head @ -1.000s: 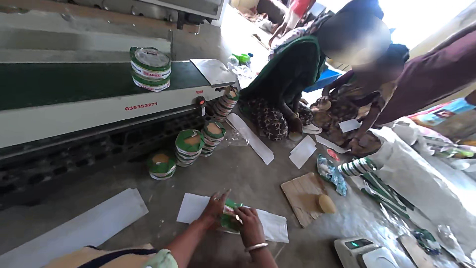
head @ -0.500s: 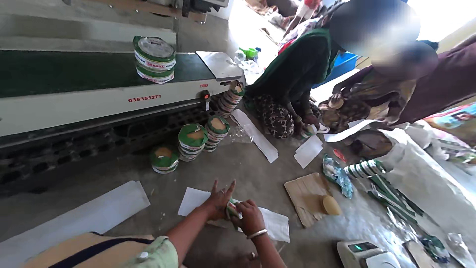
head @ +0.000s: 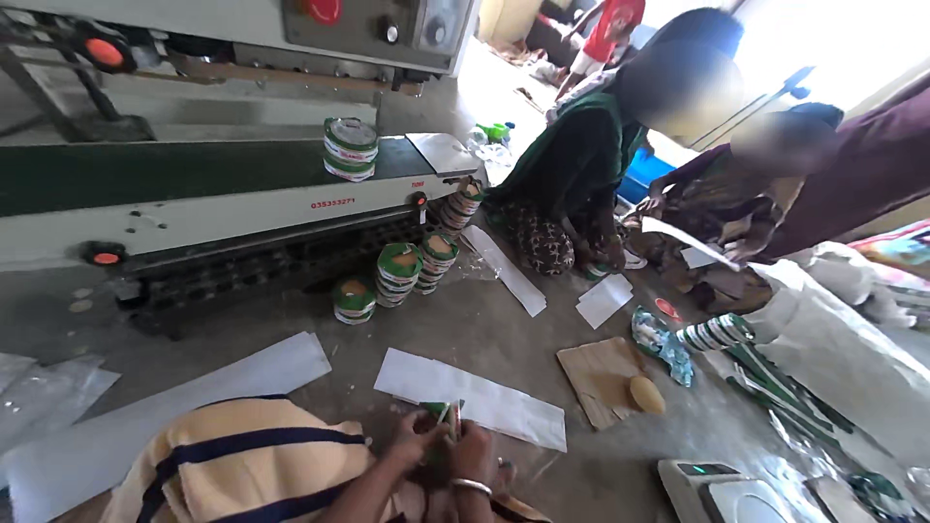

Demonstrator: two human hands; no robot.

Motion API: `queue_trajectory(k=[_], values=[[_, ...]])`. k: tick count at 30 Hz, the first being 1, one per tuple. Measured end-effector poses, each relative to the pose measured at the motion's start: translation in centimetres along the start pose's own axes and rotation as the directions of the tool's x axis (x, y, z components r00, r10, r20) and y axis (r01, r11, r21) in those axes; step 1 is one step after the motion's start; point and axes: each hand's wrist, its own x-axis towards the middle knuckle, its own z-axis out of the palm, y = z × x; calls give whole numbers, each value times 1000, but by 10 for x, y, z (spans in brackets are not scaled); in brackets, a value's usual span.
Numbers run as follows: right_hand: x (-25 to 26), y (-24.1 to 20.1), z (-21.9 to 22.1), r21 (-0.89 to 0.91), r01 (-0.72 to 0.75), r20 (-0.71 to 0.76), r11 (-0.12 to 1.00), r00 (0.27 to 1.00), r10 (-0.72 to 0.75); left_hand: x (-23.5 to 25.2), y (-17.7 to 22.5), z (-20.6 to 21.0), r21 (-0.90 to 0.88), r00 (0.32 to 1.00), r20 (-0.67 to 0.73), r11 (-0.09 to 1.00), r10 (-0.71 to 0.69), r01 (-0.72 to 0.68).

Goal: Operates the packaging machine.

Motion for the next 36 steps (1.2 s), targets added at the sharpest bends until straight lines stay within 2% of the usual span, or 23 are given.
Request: queue_trajectory(k=[4, 10, 15, 17, 18, 20, 22, 26, 32, 36], values=[[-8, 1, 15, 3, -27, -24, 1000, 999, 27, 3, -1, 6, 3, 993, -66, 996, -93, 94], [-6, -1, 20, 14, -60, -48, 998, 997, 61, 19, -16, 17, -56, 971, -241, 998, 4, -18], [-6, 2, 24, 96, -83, -46, 992, 995, 88, 19, -15, 14, -33, 977, -203, 998, -58, 53], [-1, 9, 25, 224, -103, 15, 969, 995, 102, 21, -16, 12, -48, 977, -202, 997, -68, 60], [2, 14, 25, 345, -121, 71, 931, 992, 102, 22, -17, 11, -45, 978, -199, 997, -69, 61], [6, 26, 21, 605, -184, 213, 775, 975, 66, 22, -17, 9, -36, 980, -182, 997, -79, 74], [10, 35, 16, 712, -246, 301, 657, 953, 31, 23, -16, 8, -31, 981, -173, 996, -84, 80], [21, 45, 16, 735, -332, 391, 591, 920, 31, 21, -12, 8, -23, 984, -149, 995, -102, 100], [36, 53, 15, 691, -392, 511, 607, 859, -27, 21, -11, 7, -42, 987, -130, 995, -91, 86], [39, 55, 16, 694, -405, 528, 596, 848, -39, 21, -10, 5, -31, 988, -121, 995, -96, 93]])
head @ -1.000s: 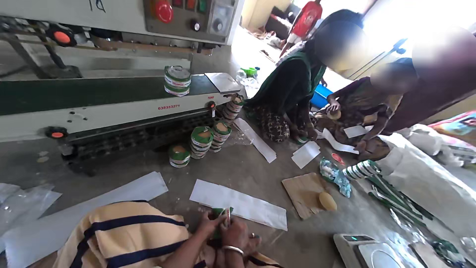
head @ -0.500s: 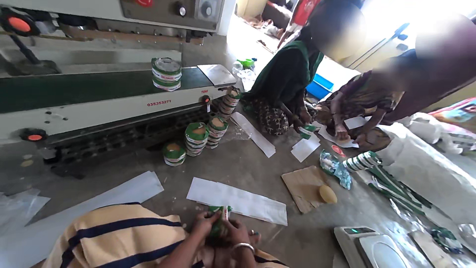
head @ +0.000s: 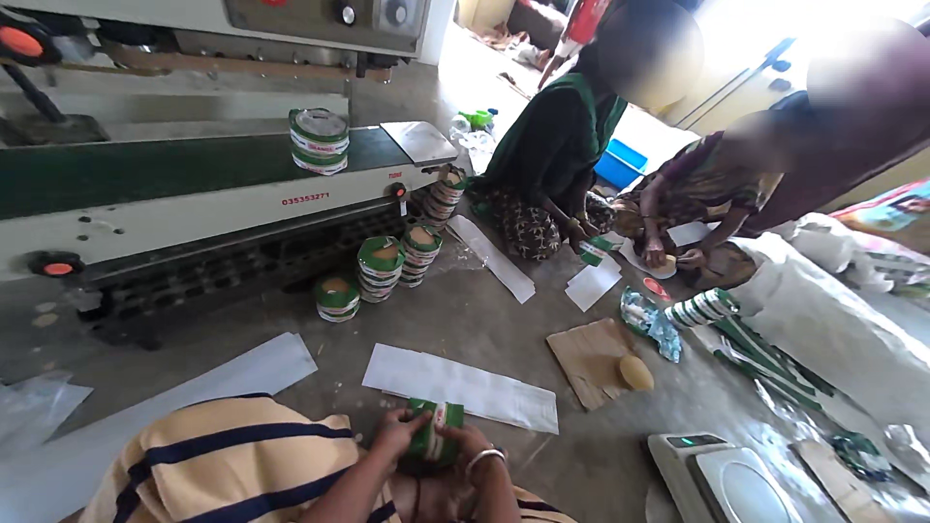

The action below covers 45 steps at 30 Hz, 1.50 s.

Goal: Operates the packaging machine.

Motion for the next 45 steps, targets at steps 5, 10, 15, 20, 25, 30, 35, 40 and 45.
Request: queue_trajectory(k=[5, 10, 15, 20, 25, 30, 35, 40, 45], values=[[3, 0, -1, 25, 5, 19, 1000, 1000, -6, 2, -1, 0, -11, 1000, 5, 1000, 14, -14], [5, 2, -1, 72, -23, 23, 997, 1000, 21, 1, 1, 0, -3, 1000, 9, 1000, -1, 1], [5, 3, 1, 172, -13, 1, 985, 1000, 13, 3, -2, -1, 5, 1000, 10, 1000, 15, -15], [10, 8, -1, 144, 14, -14, 990, 1000, -12, 4, -2, -1, 12, 1000, 9, 1000, 27, -27], [-1, 4, 8, 160, 58, -117, 985, 992, -40, -1, 3, -3, 3, 1000, 26, 1000, 9, -9], [-9, 14, 25, 198, 227, -228, 954, 957, -181, -7, 8, -6, -15, 998, 13, 998, 68, -68], [-11, 18, 33, 142, 315, -274, 939, 924, -268, -6, 2, -7, -61, 992, -7, 990, 129, -129], [-14, 13, 34, 164, 267, -281, 950, 936, -214, -4, 2, -5, -10, 991, -41, 992, 123, -124], [-17, 6, 35, 166, 220, -340, 961, 928, -154, -5, 4, -7, 11, 995, -41, 995, 96, -96]])
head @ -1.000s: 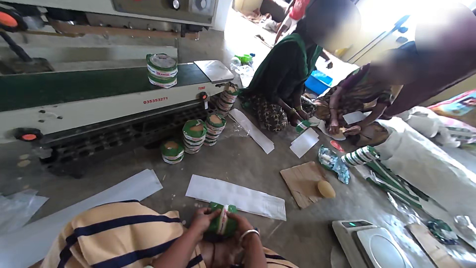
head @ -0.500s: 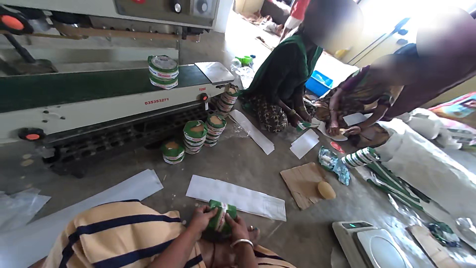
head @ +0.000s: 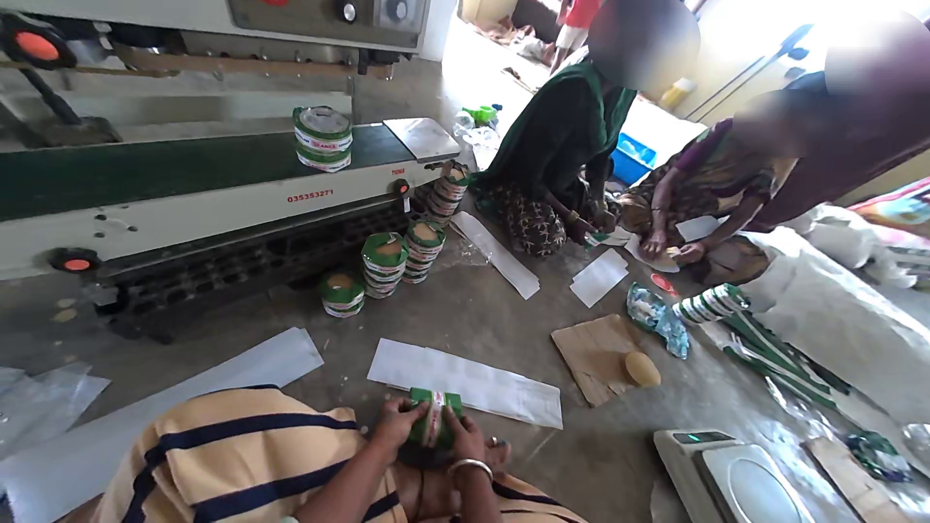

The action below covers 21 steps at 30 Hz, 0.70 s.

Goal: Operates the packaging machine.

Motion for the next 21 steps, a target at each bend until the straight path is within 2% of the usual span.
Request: queue_trajectory(k=[5, 12, 17, 21], values=[[1, 0, -2, -1, 11, 14, 1000, 1000, -11, -2, 6, -1, -56, 997, 9, 995, -80, 80], [0, 0, -1, -28, 39, 18, 999, 999, -39, 0, -3, 1, -22, 998, -53, 999, 38, -39], [-3, -4, 4, 18, -6, -40, 1000, 999, 7, -3, 2, 0, -50, 998, -58, 999, -10, 7], [-1, -2, 9, -65, -16, -81, 998, 997, 10, -1, 0, -2, -28, 997, -75, 999, -19, 17]])
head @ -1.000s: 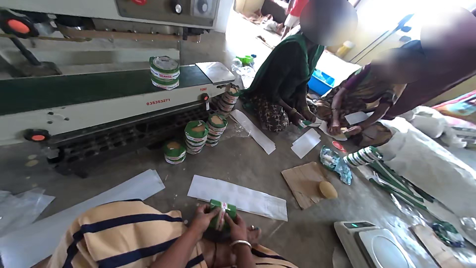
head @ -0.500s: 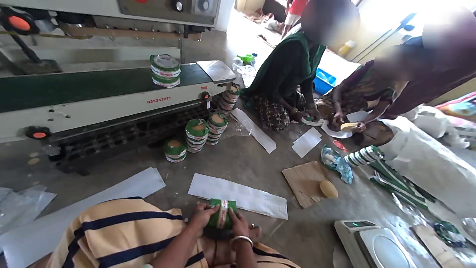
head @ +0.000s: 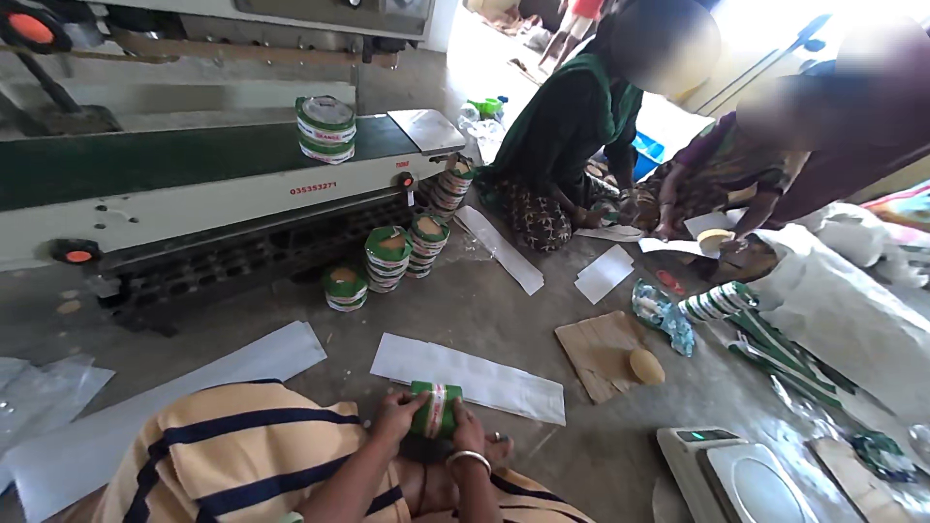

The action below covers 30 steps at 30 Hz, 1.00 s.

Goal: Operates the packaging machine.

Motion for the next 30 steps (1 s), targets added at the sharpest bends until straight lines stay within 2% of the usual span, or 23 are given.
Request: queue_trajectory(k=[4, 7, 9, 13, 16, 19, 22, 24, 30], values=[[-7, -7, -5, -51, 22, 44, 998, 999, -19, 1, -1, 1, -5, 998, 14, 998, 57, -57], [0, 1, -3, 59, 14, 82, 998, 996, -19, 3, -4, 2, 20, 998, 12, 998, 63, -64], [3, 2, -1, 70, -11, 75, 997, 997, 6, 4, -4, 2, 36, 999, 13, 998, 48, -49], [6, 1, 0, 27, -8, 63, 1000, 998, 7, 2, 0, 2, 25, 999, 12, 999, 35, -36], [-3, -10, -2, -98, 5, 20, 995, 1000, -3, 0, 5, 2, 49, 999, 4, 998, 48, -48], [-11, -15, -3, -81, -7, 2, 997, 1000, 7, -2, 9, 1, 17, 999, 1, 999, 36, -36], [0, -3, -4, -19, 54, 82, 998, 995, -52, 2, 3, 1, 19, 999, 15, 998, 51, -51], [2, 0, -3, 34, 30, 102, 999, 994, -33, 1, 6, 1, 35, 999, 19, 999, 33, -33], [8, 0, -4, -24, -9, 157, 1000, 988, 12, 4, 8, -4, 71, 998, 56, 997, 27, -31]])
